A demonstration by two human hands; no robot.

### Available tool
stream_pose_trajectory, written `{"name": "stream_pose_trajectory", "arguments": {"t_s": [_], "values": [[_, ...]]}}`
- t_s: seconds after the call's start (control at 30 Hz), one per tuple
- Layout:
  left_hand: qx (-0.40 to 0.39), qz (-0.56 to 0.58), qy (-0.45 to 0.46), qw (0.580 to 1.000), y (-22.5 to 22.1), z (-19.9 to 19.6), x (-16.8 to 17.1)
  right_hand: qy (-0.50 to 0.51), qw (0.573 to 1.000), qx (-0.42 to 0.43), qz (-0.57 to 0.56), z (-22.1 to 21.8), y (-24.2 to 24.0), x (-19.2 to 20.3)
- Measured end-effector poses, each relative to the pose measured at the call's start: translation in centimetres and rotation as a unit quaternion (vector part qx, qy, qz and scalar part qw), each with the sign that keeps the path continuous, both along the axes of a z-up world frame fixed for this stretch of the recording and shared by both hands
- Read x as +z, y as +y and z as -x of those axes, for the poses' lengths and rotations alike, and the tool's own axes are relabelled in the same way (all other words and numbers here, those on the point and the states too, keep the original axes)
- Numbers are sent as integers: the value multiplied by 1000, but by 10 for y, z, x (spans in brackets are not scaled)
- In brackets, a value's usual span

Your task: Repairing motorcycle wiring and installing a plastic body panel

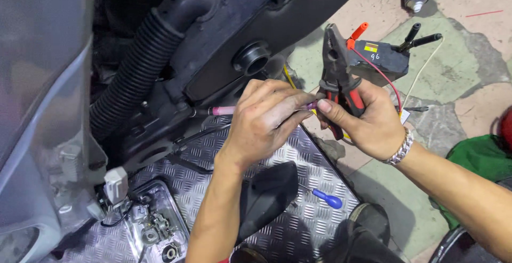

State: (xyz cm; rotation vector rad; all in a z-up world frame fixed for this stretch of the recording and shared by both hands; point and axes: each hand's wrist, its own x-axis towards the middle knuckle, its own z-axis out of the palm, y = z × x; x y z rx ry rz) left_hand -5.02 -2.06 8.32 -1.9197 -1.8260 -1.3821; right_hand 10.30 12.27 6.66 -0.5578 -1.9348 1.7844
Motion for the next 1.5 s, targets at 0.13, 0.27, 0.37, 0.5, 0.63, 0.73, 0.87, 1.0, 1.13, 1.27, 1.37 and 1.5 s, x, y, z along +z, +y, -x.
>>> {"name": "stream_pose_trajectory", "arguments": {"t_s": [0.13, 0.27, 0.37, 0.5, 0.63, 0.73, 0.87, 1.0, 1.13, 1.27, 1.37, 1.5], "values": [[-9, 25, 55, 998, 11, 2, 11, 16, 998, -2, -55, 1, 11, -8], [-35, 39, 92, 994, 16, 7, 8, 25, 996, 6, -87, 4, 16, -4], [-60, 48, 110, 991, 20, 12, 4, 17, 992, 17, -124, 5, 17, -5], [-102, 72, 96, 988, 27, 16, 1, -2, 985, 19, -174, 2, 16, -3], [-119, 90, 54, 987, 28, 17, 0, 0, 983, 17, -184, 0, 16, 0], [-145, 115, 1, 983, 29, 19, 5, -5, 977, 16, -215, -3, 14, -3], [-187, 207, -102, 955, 30, 23, 13, -10, 973, 25, -229, -9, 10, -8], [-185, 302, -179, 918, 29, 22, 30, -12, 970, 27, -240, -17, 8, -17], [-169, 353, -207, 897, 28, 19, 29, -5, 970, 33, -241, -22, 3, -13], [-172, 263, -103, 944, 15, 8, 34, -22, 974, 30, -226, -25, 2, -12], [-145, 224, -40, 963, 9, 3, 31, -23, 974, 28, -225, -26, 0, -15], [-106, 191, 9, 976, 8, -1, 10, -25, 973, 29, -226, -26, 1, -13]]}}
